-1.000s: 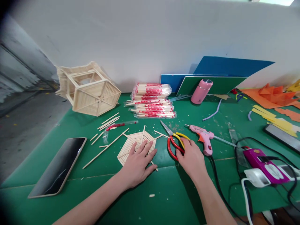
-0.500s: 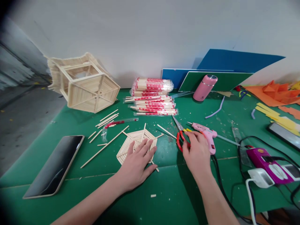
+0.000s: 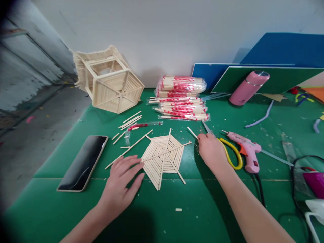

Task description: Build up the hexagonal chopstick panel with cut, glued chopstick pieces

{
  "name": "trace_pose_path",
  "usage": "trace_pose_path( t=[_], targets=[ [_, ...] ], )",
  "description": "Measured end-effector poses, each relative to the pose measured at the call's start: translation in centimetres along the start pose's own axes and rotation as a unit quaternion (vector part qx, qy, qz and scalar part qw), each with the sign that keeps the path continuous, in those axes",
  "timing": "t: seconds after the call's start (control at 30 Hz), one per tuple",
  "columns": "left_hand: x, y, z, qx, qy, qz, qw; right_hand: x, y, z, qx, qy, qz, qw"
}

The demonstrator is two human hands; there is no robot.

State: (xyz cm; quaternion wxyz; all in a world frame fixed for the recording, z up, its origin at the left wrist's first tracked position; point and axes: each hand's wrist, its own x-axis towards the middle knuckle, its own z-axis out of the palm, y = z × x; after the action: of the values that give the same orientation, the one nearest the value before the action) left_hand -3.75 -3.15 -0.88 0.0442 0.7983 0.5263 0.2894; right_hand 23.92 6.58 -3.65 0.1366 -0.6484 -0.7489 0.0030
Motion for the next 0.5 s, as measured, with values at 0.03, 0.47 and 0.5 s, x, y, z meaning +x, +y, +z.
trace_pose_path(
  t=[0.03,0.47,0.5],
  targets=[
    [0.0,-0.4,-0.2,0.009,0.013,0.001,1.000,0.0,0.0,-0.1,0.014,0.004,0.003,1.000],
    [1.4,-1.2,-1.8,0.036,0.079,-0.018,0.996,-3.0,-4.1,-5.0,0.439,0.009,0.034,0.898],
    [1.6,-0.7,-1.7,0.024,0.085,-0.012,0.996,-3.8,-4.6,-5.1,0.468,-0.027,0.043,0.883]
  ],
)
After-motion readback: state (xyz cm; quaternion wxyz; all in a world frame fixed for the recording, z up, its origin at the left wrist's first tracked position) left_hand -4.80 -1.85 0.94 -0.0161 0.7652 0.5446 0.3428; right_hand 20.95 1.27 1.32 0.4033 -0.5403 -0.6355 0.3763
